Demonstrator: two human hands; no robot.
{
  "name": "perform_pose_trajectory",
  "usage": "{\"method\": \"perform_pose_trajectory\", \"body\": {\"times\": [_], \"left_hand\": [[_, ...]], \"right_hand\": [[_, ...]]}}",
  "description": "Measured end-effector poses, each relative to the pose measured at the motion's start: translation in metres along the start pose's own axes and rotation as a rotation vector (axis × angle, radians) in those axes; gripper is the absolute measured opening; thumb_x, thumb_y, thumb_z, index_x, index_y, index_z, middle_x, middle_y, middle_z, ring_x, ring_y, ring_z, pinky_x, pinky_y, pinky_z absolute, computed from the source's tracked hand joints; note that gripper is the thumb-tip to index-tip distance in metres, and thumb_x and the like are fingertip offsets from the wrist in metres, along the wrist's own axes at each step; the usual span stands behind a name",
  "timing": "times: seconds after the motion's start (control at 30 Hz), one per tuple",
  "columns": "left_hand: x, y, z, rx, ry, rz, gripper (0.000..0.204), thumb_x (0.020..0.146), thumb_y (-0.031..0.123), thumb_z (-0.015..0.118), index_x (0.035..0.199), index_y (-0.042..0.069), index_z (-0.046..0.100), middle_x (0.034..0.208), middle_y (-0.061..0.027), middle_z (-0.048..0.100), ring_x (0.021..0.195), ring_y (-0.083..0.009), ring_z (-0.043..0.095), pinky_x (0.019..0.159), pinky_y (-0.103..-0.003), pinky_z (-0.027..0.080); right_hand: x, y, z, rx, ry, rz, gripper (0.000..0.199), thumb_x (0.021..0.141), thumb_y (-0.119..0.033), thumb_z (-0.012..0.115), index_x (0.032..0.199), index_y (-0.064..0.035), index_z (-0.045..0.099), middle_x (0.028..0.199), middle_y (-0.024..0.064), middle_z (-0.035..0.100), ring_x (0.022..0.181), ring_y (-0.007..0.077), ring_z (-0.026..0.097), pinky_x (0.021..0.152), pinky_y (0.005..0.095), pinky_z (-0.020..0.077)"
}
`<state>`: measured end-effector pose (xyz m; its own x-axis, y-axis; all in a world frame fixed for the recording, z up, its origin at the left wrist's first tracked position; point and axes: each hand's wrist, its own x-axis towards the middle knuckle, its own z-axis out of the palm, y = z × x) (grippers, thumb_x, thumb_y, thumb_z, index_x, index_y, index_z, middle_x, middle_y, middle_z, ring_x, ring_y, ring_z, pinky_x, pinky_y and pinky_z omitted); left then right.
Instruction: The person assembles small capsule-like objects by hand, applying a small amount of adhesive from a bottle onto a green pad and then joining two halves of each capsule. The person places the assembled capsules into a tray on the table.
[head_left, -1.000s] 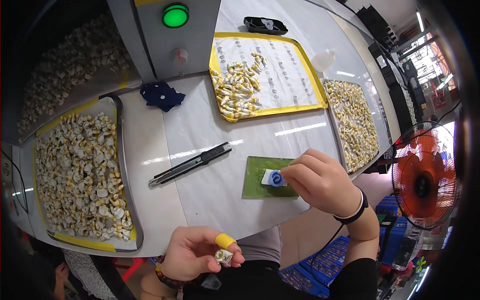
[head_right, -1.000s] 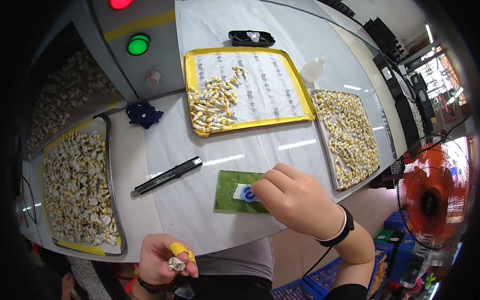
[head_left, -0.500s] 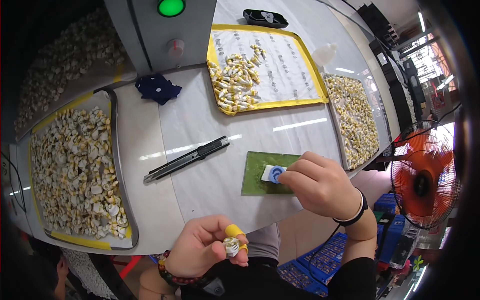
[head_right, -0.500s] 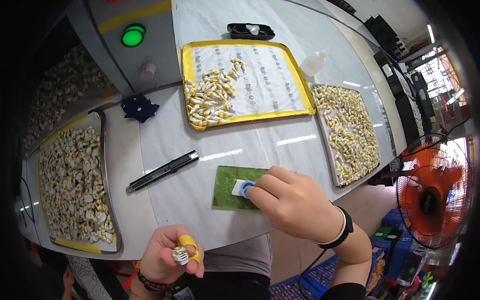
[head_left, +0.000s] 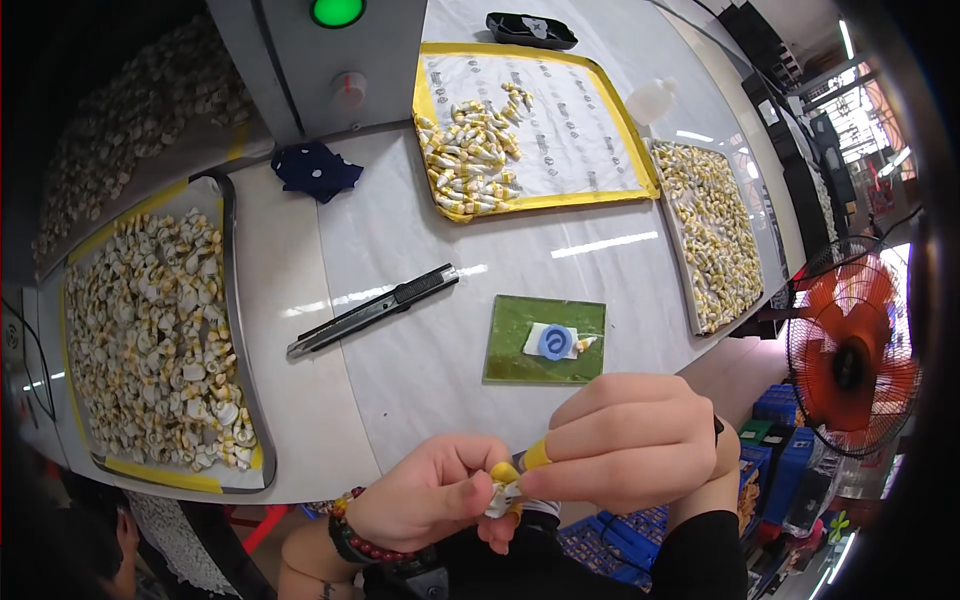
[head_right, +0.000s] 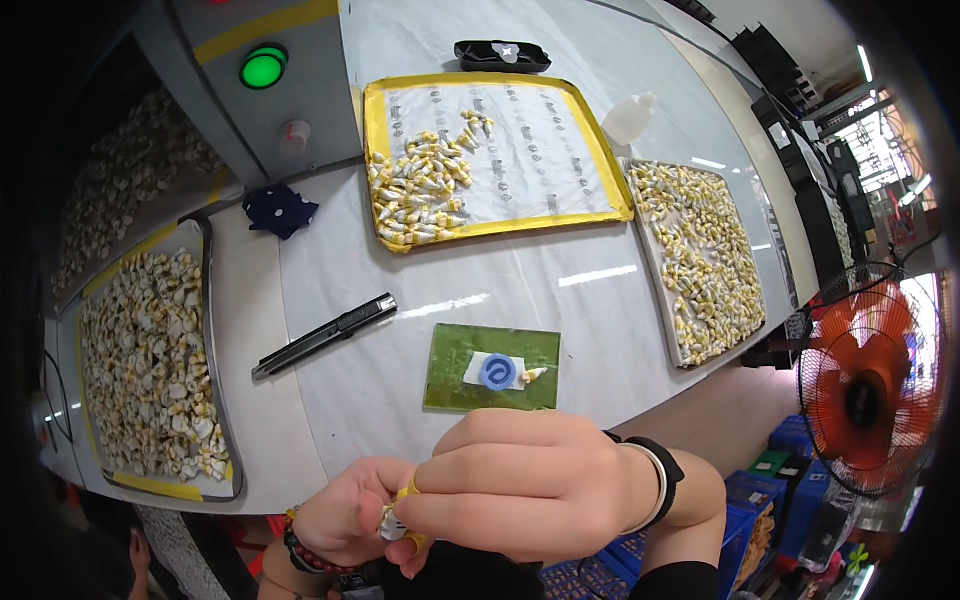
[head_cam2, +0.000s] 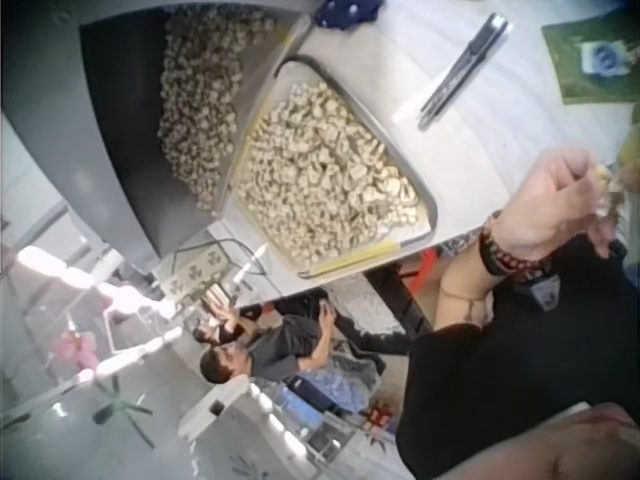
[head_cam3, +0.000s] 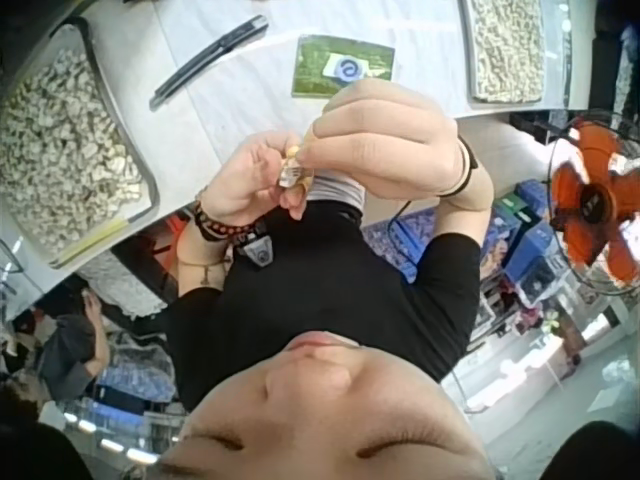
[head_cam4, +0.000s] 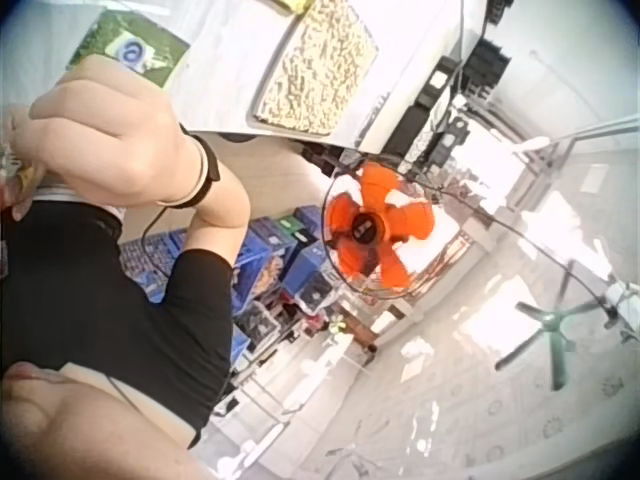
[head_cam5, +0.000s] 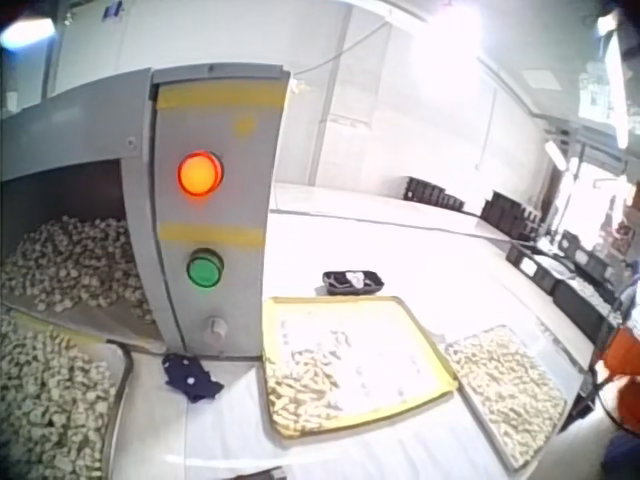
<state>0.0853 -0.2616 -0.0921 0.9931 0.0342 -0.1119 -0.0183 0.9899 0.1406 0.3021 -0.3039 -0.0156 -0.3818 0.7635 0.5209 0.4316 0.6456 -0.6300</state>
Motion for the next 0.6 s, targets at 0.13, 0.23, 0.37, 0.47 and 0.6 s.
{"method": "perform_pose_trajectory", "body": {"times": [0.13,0.23,0.37,0.47,0.6], "left_hand": [[0.001,0.001,0.002,-0.023,0.016,-0.070,0.040,0.093,0.037,0.065,0.104,0.001,0.055,0.086,-0.0068,0.065,0.079,-0.0125,0.065,0.076,-0.028,0.053],[0.001,0.001,0.004,-0.024,-0.011,-0.033,0.038,0.094,0.036,0.065,0.104,0.001,0.055,0.087,-0.0052,0.063,0.080,-0.0117,0.063,0.076,-0.027,0.052],[0.003,0.000,0.009,-0.034,-0.012,-0.005,0.034,0.094,0.033,0.065,0.103,0.001,0.056,0.089,-0.0038,0.062,0.082,-0.0113,0.063,0.077,-0.026,0.051],[0.004,0.000,0.010,-0.035,-0.007,0.002,0.032,0.094,0.031,0.065,0.102,0.002,0.056,0.089,-0.0034,0.061,0.082,-0.0114,0.063,0.077,-0.026,0.051],[0.005,0.001,0.013,-0.023,0.012,0.009,0.031,0.095,0.031,0.065,0.101,0.002,0.056,0.088,-0.0031,0.061,0.082,-0.0113,0.063,0.076,-0.026,0.051]], "right_hand": [[0.005,0.002,-0.002,-0.052,-0.064,-0.097,0.019,0.077,-0.002,0.071,0.094,0.0048,0.066,0.090,0.0112,0.064,0.072,0.0220,0.063,0.063,0.0290,0.0539],[0.005,0.003,0.000,-0.052,-0.060,-0.116,0.019,0.076,-0.003,0.072,0.093,0.0044,0.066,0.090,0.0106,0.063,0.074,0.0223,0.063,0.064,0.0288,0.0543],[0.003,0.004,0.001,-0.057,-0.054,-0.117,0.019,0.075,-0.004,0.073,0.091,0.0042,0.065,0.088,0.0098,0.063,0.075,0.0218,0.064,0.063,0.0281,0.0540],[0.001,0.003,0.003,-0.069,-0.036,-0.109,0.019,0.075,-0.004,0.073,0.091,0.0043,0.066,0.085,0.0096,0.062,0.074,0.0212,0.063,0.063,0.0280,0.0538],[0.000,0.002,0.003,-0.089,-0.029,-0.107,0.019,0.075,-0.004,0.073,0.091,0.0045,0.066,0.084,0.0094,0.062,0.074,0.0207,0.063,0.062,0.0280,0.0537]]}}
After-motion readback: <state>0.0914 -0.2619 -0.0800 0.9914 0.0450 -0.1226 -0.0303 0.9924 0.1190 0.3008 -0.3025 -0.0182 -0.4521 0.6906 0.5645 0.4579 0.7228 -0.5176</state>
